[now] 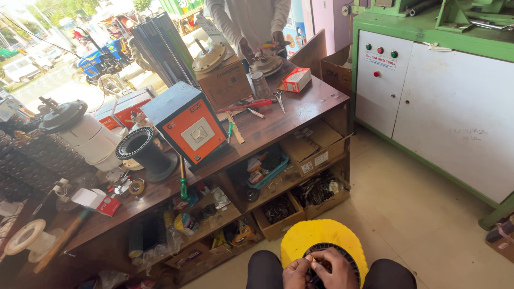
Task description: The person sits on a chair with an electric motor armature resting on a stool in front of them. They hold the armature steady and use a small stick to scrape and clean between the copper commutator segments, rotating the armature to reach different slots.
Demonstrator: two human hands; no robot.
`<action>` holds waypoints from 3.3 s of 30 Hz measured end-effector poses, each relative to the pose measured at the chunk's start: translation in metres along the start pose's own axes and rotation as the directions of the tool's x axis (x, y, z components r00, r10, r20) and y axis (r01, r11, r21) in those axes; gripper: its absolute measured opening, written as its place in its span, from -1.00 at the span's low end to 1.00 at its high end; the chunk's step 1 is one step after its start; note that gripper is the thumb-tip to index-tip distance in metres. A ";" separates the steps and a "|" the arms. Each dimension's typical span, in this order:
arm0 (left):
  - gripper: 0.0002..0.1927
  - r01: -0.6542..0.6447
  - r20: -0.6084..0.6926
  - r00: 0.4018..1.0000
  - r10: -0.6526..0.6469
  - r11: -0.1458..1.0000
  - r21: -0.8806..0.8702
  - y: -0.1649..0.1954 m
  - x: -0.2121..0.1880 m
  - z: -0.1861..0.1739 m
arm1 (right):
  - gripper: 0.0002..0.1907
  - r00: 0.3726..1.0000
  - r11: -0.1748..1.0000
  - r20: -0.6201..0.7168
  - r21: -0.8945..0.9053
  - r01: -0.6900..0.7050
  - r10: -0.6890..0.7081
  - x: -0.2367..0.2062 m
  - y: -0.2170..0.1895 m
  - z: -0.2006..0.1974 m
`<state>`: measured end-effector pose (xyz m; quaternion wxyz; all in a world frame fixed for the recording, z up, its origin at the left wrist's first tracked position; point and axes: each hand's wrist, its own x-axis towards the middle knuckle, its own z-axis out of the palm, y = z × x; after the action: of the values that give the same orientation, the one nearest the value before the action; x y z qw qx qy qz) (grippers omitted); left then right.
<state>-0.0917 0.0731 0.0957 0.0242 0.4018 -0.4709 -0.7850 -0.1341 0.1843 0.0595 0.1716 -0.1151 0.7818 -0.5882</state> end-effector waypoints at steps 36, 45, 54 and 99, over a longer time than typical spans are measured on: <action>-0.62 0.024 0.140 0.990 -0.027 0.999 0.023 -0.052 0.005 -0.060 | -0.64 0.942 0.935 -0.069 -0.161 0.316 -0.330 -0.057 0.005 0.000; -0.81 0.111 0.233 0.969 -0.079 0.985 -0.129 -0.045 0.010 -0.053 | -0.55 0.904 0.884 -0.120 -0.298 0.361 -0.410 -0.056 -0.015 0.009; -0.84 0.059 0.245 0.968 -0.050 0.998 -0.030 -0.045 0.021 -0.061 | -0.67 0.899 0.873 -0.200 -0.393 0.290 -0.389 -0.063 -0.007 0.027; -0.56 -0.963 0.837 0.148 0.526 -0.116 0.243 -0.033 0.012 -0.119 | -0.80 0.984 0.945 -0.116 -0.314 0.090 -0.132 -0.144 0.015 0.063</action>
<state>-0.0108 0.0009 0.0363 0.1951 -0.2208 -0.8844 -0.3620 0.0236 0.1882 0.0485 0.0646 -0.1444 0.8660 -0.4744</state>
